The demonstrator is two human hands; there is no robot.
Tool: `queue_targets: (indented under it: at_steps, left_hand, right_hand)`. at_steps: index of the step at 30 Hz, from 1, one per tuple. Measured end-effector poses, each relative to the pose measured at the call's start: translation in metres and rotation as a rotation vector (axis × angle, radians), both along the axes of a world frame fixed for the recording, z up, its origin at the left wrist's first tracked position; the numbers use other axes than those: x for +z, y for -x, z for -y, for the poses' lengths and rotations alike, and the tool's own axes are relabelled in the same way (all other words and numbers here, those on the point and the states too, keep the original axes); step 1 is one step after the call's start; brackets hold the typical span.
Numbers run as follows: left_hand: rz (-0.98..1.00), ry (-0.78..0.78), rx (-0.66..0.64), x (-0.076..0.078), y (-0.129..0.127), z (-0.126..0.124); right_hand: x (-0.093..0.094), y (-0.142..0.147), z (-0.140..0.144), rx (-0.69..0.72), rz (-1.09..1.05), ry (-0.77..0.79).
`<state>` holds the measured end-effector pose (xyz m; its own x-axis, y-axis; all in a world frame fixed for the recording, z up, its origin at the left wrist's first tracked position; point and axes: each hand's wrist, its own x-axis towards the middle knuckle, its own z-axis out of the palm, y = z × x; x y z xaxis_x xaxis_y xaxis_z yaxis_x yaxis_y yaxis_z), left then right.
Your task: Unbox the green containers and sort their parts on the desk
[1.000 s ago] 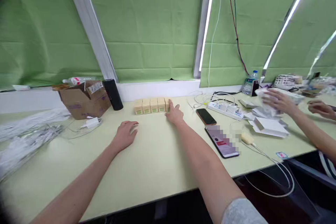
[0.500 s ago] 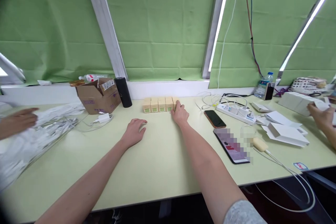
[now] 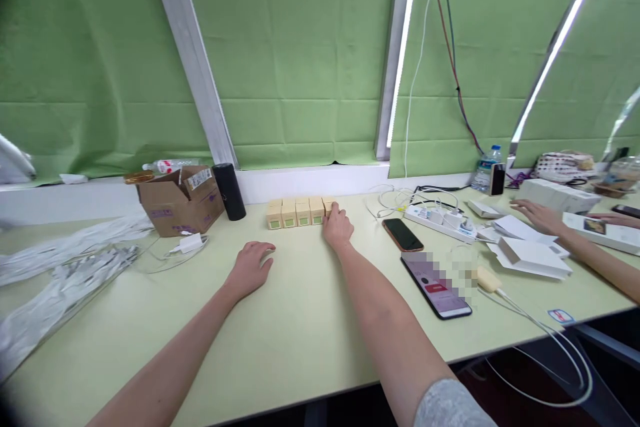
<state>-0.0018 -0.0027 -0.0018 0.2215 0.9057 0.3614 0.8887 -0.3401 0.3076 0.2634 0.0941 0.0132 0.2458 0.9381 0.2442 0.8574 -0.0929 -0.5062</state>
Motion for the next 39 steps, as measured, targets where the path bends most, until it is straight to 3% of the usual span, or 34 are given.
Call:
queue_targets:
  at_steps: [11, 13, 20, 34, 39]
  left_hand:
    - [-0.032, -0.019, 0.011, -0.006, 0.003, -0.010]
    - [-0.032, -0.019, 0.009, -0.006, 0.004, -0.011]
    - [0.037, -0.031, -0.058, -0.007, -0.001, -0.008]
    - [0.062, 0.019, -0.308, 0.009, -0.028, 0.024]
    - [0.072, 0.029, -0.225, 0.002, -0.026, 0.021]
  right_hand:
    - [0.001, -0.004, 0.057, -0.004, -0.038, -0.054]
    - [0.000, 0.002, 0.072, 0.047, -0.040, -0.064]
    - [-0.009, 0.019, 0.114, 0.420, -0.118, -0.104]
    - [-0.010, -0.003, 0.106, 0.634, -0.177, -0.043]
    - [-0.006, -0.017, 0.098, 0.426, -0.001, -0.039]
